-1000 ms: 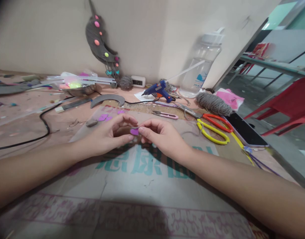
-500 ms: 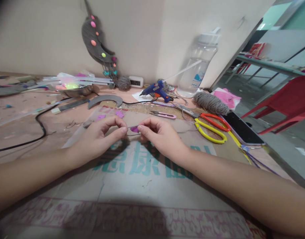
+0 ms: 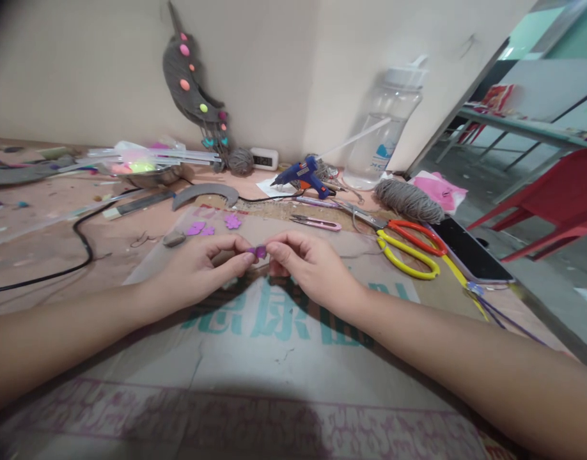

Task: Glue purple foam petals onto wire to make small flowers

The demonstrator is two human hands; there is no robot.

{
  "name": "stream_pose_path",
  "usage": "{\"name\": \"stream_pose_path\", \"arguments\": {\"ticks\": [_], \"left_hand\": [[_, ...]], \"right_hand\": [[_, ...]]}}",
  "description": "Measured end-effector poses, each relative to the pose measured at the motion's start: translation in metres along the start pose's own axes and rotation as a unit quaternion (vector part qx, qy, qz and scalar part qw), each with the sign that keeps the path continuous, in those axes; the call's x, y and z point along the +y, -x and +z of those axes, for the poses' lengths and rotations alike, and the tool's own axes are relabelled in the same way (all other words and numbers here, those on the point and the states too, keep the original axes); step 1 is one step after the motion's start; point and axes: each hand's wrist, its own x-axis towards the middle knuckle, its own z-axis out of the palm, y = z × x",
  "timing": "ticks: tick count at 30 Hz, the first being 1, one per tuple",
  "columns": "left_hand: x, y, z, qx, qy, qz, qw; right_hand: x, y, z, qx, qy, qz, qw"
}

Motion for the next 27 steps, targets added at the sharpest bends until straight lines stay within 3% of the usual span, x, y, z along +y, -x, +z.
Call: {"name": "stream_pose_path", "arguments": {"ticks": [10, 27], "left_hand": [[-0.0011, 0.001, 0.0013, -0.007, -0.056, 0.027, 0.998], [-0.0008, 0.0011, 0.0008, -0.015, -0.101, 0.059, 0.993]], "right_hand": [[0.0011, -0.0003, 0.0013, 0.032, 0.014, 0.006, 0.999], [-0.0018, 0.0017, 0.0027, 0.019, 0.062, -0.021, 0.998]]}}
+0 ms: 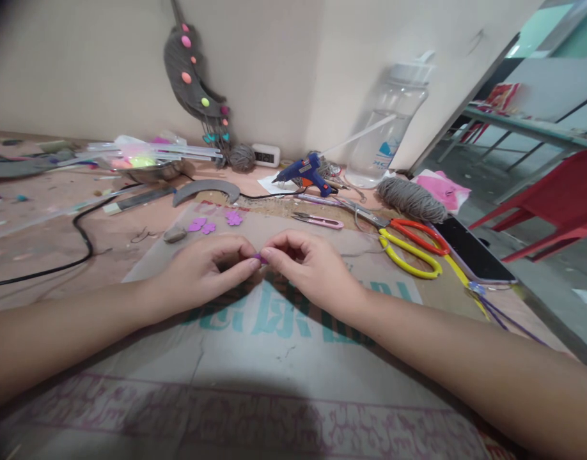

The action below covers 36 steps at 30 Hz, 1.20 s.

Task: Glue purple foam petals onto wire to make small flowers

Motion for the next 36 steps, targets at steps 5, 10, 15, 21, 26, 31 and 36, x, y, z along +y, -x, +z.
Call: {"name": "stream_pose_path", "arguments": {"ticks": [5, 10, 15, 21, 26, 31, 36], "left_hand": [[0.001, -0.001, 0.0, 0.012, 0.011, -0.009, 1.0], [0.002, -0.001, 0.0, 0.023, 0.015, -0.001, 1.0], [0.002, -0.001, -0.001, 0.028, 0.005, 0.009, 1.0], [0.004, -0.001, -0.003, 0.03, -0.003, 0.007, 1.0], [-0.001, 0.0, -0.002, 0.033, 0.036, -0.023, 0.999], [-0.005, 0.0, 0.001, 0.025, 0.092, -0.059, 0.994], [-0.004, -0.001, 0.0, 0.028, 0.105, -0.061, 0.992]], "right_hand": [[0.002, 0.0, -0.001, -0.009, -0.031, 0.003, 0.999], [0.005, -0.001, 0.0, -0.026, -0.06, 0.033, 0.997], [0.003, -0.003, -0.001, -0.01, -0.086, 0.04, 0.995], [0.006, -0.004, -0.008, 0.105, -0.096, 0.009, 0.99], [0.007, -0.005, -0.011, 0.098, -0.074, -0.001, 0.992], [0.009, -0.006, -0.006, 0.065, -0.094, 0.002, 0.993], [0.01, -0.006, -0.005, 0.058, -0.103, 0.006, 0.993]]}}
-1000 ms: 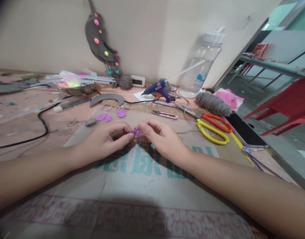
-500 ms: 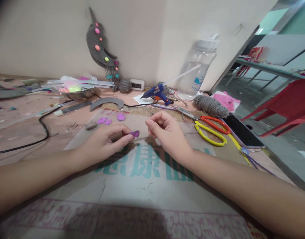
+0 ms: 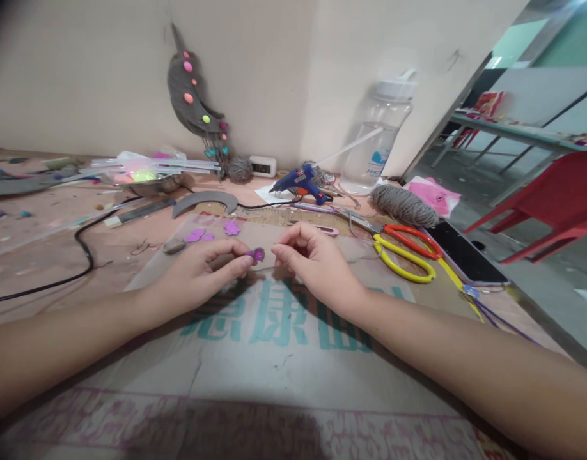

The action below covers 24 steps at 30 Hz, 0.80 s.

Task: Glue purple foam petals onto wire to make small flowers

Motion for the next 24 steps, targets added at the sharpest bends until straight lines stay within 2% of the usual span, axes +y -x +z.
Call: {"name": "stream_pose_path", "arguments": {"ticks": [11, 24], "left_hand": [[0.0033, -0.0009, 0.0003, 0.008, -0.004, -0.003, 1.0], [-0.0009, -0.0009, 0.0, 0.005, -0.01, -0.011, 1.0]], "right_hand": [[-0.0022, 0.0003, -0.0021, -0.008, 0.049, -0.007, 0.999], [-0.0016, 0.0003, -0.0009, -0.015, 0.01, 0.002, 1.0]]}}
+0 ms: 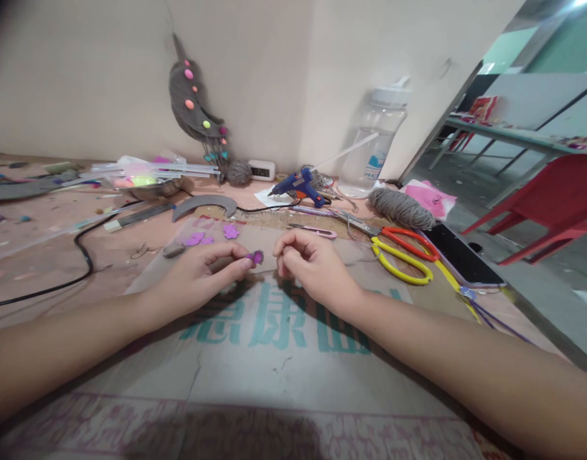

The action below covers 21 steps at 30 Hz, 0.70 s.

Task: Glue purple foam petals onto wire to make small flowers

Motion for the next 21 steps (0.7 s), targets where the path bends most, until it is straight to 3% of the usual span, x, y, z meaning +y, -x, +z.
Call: {"name": "stream_pose_path", "arguments": {"ticks": [8, 18, 21], "left_hand": [[0.0015, 0.0012, -0.0002, -0.006, 0.003, -0.004, 1.0], [0.0015, -0.0003, -0.0003, 0.003, -0.002, 0.01, 1.0], [0.0013, 0.0, -0.0002, 0.0, 0.002, 0.007, 1.0]], "right_hand": [[0.0023, -0.0034, -0.0003, 0.007, -0.047, 0.051, 0.998], [-0.0012, 0.0003, 0.0002, -0.013, 0.012, 0.016, 1.0], [0.0016, -0.0019, -0.0003, -0.022, -0.017, 0.027, 0.999]]}}
